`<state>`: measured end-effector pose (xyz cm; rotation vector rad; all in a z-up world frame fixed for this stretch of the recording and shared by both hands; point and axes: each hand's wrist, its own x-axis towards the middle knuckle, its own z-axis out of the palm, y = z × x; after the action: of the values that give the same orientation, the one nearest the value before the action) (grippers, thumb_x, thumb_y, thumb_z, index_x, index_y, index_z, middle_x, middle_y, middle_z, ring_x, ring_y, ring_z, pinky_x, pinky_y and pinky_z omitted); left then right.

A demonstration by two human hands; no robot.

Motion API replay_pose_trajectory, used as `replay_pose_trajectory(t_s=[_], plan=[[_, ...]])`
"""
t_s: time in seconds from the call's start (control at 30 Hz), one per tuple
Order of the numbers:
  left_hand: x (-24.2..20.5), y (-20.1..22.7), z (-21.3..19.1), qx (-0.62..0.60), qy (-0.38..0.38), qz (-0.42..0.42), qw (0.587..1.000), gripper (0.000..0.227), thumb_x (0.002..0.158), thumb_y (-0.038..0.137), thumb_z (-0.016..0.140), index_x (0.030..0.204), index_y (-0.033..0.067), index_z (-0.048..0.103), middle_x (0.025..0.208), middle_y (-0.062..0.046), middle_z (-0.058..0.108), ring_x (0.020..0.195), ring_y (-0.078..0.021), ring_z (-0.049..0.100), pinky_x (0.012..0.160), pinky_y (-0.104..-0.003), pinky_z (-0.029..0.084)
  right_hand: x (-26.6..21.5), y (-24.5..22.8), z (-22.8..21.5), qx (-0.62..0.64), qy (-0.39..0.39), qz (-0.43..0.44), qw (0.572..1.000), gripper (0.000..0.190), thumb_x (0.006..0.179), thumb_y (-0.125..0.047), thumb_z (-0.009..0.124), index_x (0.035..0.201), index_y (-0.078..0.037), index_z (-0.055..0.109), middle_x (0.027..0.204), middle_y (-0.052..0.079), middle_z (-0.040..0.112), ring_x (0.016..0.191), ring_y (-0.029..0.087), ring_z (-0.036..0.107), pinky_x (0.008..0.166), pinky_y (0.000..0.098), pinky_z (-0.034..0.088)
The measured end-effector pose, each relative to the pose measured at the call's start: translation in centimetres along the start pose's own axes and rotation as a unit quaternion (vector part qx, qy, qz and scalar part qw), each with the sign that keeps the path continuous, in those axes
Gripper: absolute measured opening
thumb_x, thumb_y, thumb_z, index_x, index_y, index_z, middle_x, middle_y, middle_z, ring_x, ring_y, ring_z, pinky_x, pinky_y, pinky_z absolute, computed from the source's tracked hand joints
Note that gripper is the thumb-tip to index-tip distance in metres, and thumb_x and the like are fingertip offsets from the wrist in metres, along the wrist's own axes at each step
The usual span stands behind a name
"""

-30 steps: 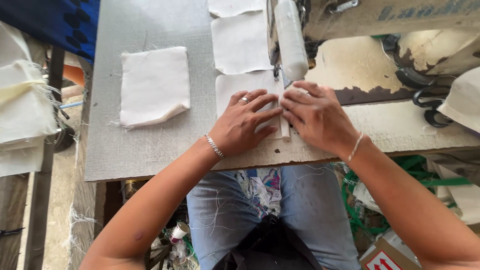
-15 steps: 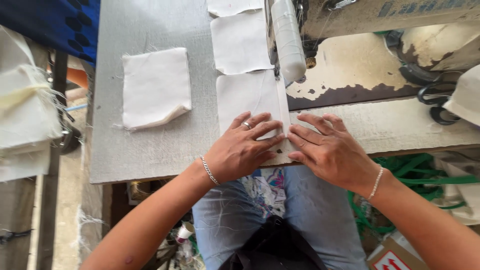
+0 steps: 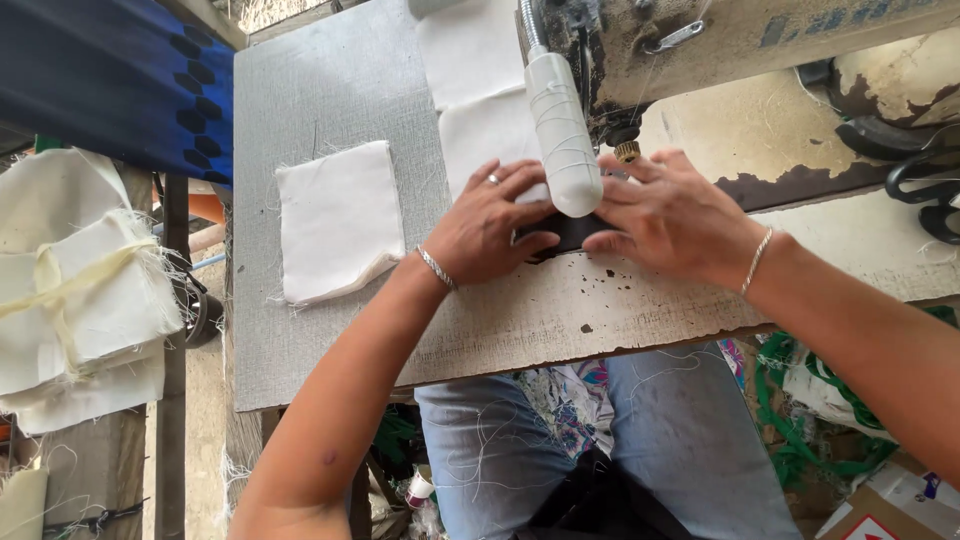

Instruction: Folding and sewing the edges of small white fabric squares using an industrial sewing machine.

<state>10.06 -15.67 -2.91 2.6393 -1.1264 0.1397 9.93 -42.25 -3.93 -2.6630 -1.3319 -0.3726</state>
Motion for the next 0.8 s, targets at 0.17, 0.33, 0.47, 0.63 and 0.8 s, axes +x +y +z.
replay_pose_trajectory(t_s=[0.17,0.33,0.47,0.63,0.8], plan=[[-0.9,0.1,-2.9,-0.039,0.025,-0.021,0.999,0.046,0.095,0.057,0.064,0.132,0.0282,0.068,0.145,-0.009,0.056,0.145,-0.0376,0.041,0.115,-0.072,0.023,0.6,0.2,-0.4,-0.032,0.000,0.042,0.999,0.063,0.104,-0.067,0.036,0.114,-0.017,0.073,0.130,0.004,0.071,0.120,0.023,0.062,0.102,0.0463,0.046],[-8.3,-2.0,-6.0,-0.027,0.171,-0.108,0.979,0.021,0.095,0.027,0.078,0.114,0.0200,0.073,0.118,0.000,0.066,0.118,-0.0263,0.064,0.105,-0.045,0.042,0.1,-0.7,-0.7,-0.026,0.041,0.044,0.998,0.058,0.103,-0.063,0.046,0.095,-0.013,0.074,0.129,0.009,0.071,0.117,0.027,0.063,0.101,0.0438,0.045],[-14.8,-2.5,-8.0,0.029,0.103,-0.241,0.965,0.022,0.088,0.028,0.081,0.107,0.0172,0.075,0.105,-0.004,0.067,0.100,-0.0309,0.067,0.089,-0.045,0.052,0.1,-0.7,0.4,-0.030,0.076,0.054,0.995,0.045,0.100,-0.057,0.057,0.106,-0.017,0.076,0.122,0.009,0.073,0.119,0.028,0.064,0.107,0.0454,0.043],[-17.1,-2.3,-5.8,-0.019,0.114,-0.225,0.967,0.021,0.092,0.010,0.075,0.110,-0.0003,0.075,0.111,-0.011,0.066,0.095,-0.0303,0.060,0.082,-0.040,0.054,-0.2,0.4,1.3,-0.063,0.110,-0.013,0.992,0.053,0.101,-0.051,0.060,0.136,-0.012,0.068,0.104,0.005,0.077,0.100,0.033,0.070,0.092,0.0459,0.048],[-16.5,-3.2,-4.6,-0.068,0.174,-0.276,0.943,0.006,0.090,0.009,0.077,0.090,0.0024,0.076,0.092,-0.007,0.069,0.081,-0.0230,0.065,0.073,-0.036,0.052,-0.1,-0.1,0.6,-0.034,0.075,0.011,0.997,0.053,0.104,-0.048,0.051,0.138,-0.010,0.066,0.144,0.005,0.066,0.105,0.040,0.068,0.098,0.0548,0.048]])
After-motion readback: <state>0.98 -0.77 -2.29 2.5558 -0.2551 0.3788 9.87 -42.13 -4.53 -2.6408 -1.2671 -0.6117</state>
